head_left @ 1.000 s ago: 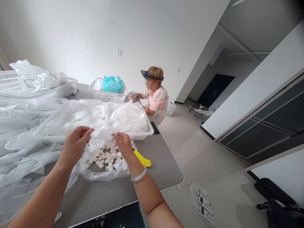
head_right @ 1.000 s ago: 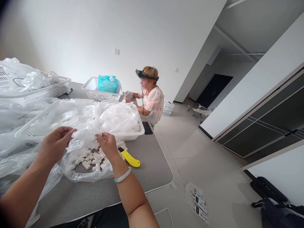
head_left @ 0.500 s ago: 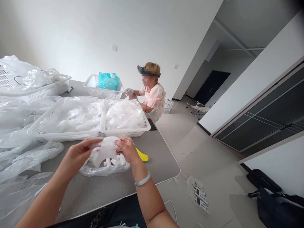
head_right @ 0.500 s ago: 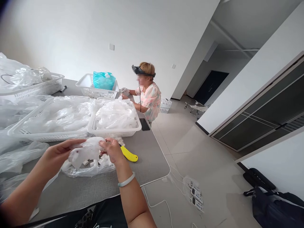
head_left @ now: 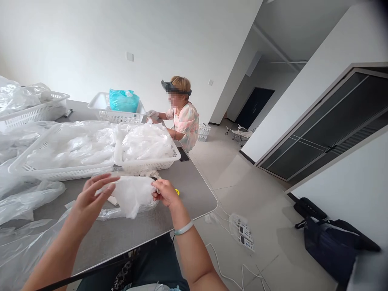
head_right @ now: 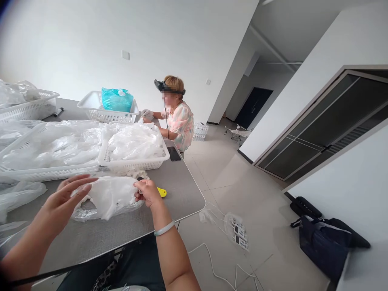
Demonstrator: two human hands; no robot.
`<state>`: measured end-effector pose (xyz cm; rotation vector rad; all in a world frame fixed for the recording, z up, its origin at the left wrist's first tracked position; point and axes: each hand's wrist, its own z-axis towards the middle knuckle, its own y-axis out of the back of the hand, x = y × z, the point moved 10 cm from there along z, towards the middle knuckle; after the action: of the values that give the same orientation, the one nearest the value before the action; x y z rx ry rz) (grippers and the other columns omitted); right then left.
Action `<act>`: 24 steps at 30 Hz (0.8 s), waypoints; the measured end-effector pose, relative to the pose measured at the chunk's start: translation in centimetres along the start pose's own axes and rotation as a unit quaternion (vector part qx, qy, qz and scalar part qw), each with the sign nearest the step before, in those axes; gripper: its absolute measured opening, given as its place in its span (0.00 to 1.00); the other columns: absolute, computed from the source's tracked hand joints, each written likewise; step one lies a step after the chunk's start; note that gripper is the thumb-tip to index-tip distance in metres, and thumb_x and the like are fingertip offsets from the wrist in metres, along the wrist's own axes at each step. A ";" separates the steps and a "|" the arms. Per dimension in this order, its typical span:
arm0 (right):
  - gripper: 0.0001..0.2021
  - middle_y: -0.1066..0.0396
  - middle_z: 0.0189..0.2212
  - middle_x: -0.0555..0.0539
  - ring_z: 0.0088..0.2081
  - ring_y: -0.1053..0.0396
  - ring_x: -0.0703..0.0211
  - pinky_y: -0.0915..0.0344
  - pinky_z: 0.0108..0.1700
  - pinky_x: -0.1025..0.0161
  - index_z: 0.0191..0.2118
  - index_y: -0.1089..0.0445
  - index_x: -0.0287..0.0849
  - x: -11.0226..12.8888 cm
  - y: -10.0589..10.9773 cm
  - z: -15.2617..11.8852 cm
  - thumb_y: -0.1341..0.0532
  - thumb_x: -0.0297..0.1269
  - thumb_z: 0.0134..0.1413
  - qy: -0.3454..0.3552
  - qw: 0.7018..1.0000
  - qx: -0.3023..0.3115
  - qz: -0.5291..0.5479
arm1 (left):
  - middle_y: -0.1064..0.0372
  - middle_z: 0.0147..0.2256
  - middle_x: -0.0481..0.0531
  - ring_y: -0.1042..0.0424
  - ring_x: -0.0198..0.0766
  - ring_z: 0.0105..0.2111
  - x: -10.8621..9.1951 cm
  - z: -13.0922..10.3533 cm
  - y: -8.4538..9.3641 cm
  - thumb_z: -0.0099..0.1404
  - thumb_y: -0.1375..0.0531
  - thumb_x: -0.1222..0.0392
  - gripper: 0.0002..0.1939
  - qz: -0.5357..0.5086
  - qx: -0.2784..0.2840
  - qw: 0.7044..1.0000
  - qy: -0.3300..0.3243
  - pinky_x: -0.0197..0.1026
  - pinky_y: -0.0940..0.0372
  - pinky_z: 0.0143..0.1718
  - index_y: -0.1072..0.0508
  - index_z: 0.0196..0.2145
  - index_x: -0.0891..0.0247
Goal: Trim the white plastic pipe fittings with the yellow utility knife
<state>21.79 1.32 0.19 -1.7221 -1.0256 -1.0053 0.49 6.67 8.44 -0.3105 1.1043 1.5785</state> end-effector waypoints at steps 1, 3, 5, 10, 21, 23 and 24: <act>0.19 0.46 0.17 0.59 0.20 0.43 0.69 0.44 0.20 0.71 0.25 0.40 0.44 -0.1 0.0 0.1 0.30 0.47 0.41 0.000 1.000 -0.012 -0.001 | 0.34 0.58 0.55 0.32 0.61 0.58 -0.6 -0.3 -0.1 0.70 0.47 0.41 0.19 0.045 -0.006 0.999 -0.030 0.57 0.24 0.45 0.23 0.52 0.43; 0.16 0.44 0.18 0.58 0.19 0.44 0.70 0.45 0.19 0.71 0.26 0.40 0.44 -0.3 -0.3 0.6 0.32 0.45 0.47 -0.005 1.000 -0.023 -0.007 | 0.41 0.65 0.53 0.42 0.63 0.65 -1.9 -0.9 -1.0 0.68 0.44 0.40 0.22 0.099 0.001 0.991 -0.094 0.62 0.31 0.56 0.28 0.57 0.42; 0.15 0.43 0.18 0.57 0.18 0.44 0.69 0.46 0.18 0.71 0.25 0.39 0.44 -0.5 -1.0 1.1 0.34 0.44 0.50 -0.018 1.000 -0.017 -0.019 | 0.36 0.63 0.54 0.43 0.63 0.66 -2.9 -1.6 -2.4 0.67 0.43 0.41 0.23 0.146 0.023 0.974 -0.169 0.66 0.40 0.62 0.27 0.57 0.45; 0.17 0.46 0.16 0.58 0.17 0.45 0.70 0.48 0.17 0.72 0.23 0.41 0.44 -0.4 -2.2 2.2 0.32 0.42 0.51 -0.036 0.997 -0.006 -0.061 | 0.20 0.39 0.50 0.23 0.52 0.47 -0.5 -1.1 -0.8 0.70 0.48 0.51 0.14 0.171 -0.040 0.975 -0.136 0.58 0.37 0.59 0.22 0.36 0.51; 0.18 0.47 0.13 0.57 0.16 0.46 0.68 0.52 0.16 0.71 0.21 0.40 0.44 0.1 -2.1 3.4 0.33 0.42 0.53 -0.026 0.993 -0.012 -0.114 | 0.22 0.49 0.47 0.31 0.51 0.59 -7.5 -2.3 -0.3 0.70 0.46 0.61 0.19 0.095 0.026 0.960 -0.263 0.57 0.37 0.61 0.27 0.54 0.41; 0.17 0.46 0.13 0.56 0.16 0.46 0.67 0.52 0.15 0.71 0.21 0.39 0.45 0.1 -2.6 3.7 0.33 0.43 0.53 -0.023 0.993 -0.007 -0.120 | 0.20 0.46 0.50 0.30 0.56 0.58 -6.3 -2.8 -3.1 0.69 0.43 0.56 0.19 0.154 0.094 0.945 -0.273 0.65 0.45 0.65 0.27 0.56 0.45; 0.17 0.45 0.13 0.56 0.16 0.46 0.67 0.52 0.15 0.70 0.21 0.38 0.45 0.1 -2.7 3.8 0.33 0.44 0.52 -0.023 0.992 -0.003 -0.122 | 0.20 0.45 0.53 0.30 0.60 0.58 -4.9 -2.7 -3.5 0.68 0.42 0.54 0.18 0.178 0.089 0.947 -0.254 0.69 0.50 0.65 0.25 0.55 0.48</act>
<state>20.05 5.68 -0.12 -1.6597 -1.2875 -1.1250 4.31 1.28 8.77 0.4248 0.9129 1.7221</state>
